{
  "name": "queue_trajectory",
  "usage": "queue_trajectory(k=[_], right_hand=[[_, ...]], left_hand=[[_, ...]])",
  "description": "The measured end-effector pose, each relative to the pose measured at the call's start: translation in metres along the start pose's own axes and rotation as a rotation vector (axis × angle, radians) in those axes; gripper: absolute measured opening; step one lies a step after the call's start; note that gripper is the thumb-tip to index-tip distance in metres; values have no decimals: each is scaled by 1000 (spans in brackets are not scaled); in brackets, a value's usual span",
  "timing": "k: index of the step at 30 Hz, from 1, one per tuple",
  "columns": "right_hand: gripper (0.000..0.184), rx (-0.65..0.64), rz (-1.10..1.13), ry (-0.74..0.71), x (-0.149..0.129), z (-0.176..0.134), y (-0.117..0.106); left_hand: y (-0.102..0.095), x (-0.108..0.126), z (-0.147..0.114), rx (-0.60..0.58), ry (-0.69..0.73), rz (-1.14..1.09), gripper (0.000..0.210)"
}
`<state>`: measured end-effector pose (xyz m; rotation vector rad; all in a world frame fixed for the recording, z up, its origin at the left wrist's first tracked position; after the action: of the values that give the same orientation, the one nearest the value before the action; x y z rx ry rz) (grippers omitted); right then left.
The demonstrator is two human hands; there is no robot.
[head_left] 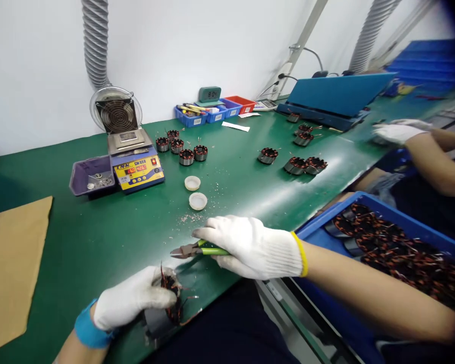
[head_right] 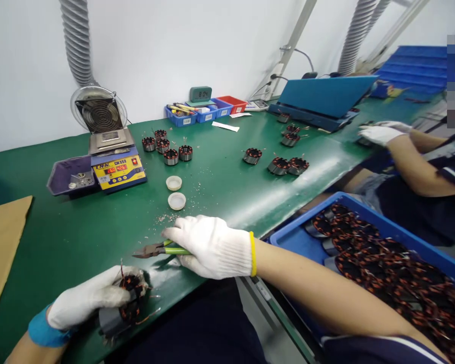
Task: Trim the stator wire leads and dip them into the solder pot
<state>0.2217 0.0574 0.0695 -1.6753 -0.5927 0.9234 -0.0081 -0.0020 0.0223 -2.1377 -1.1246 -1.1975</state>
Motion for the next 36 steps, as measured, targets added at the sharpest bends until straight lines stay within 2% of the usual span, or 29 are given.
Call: queue_trajectory(k=[4, 12, 18, 22, 28, 36], right_hand=[[51, -75, 53, -32, -4, 0, 0], [51, -106, 83, -82, -7, -7, 5], [51, -153, 80, -61, -9, -6, 4], [47, -165, 86, -61, -11, -7, 4], [46, -181, 135, -50, -12, -11, 6], [46, -163, 139, -51, -11, -13, 8]], left_hand=[[5, 10, -2, -41, -3, 137, 25], [12, 11, 3, -108, 102, 234, 20], [8, -5, 5, 8, 110, 285, 14], [8, -12, 5, 8, 90, 317, 19], [12, -6, 3, 8, 23, 344, 18], [11, -8, 3, 26, 27, 375, 19]])
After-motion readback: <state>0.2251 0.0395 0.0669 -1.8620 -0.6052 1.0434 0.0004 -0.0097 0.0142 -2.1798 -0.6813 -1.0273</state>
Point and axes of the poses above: each hand's wrist, its own z-axis towards the middle knuckle, its own y-axis out of the palm, x = y × z, the point moved 2 cm from there along z, towards the middle knuckle, and after that the axes turned 3 degrees about z, right-handed, at the moved point
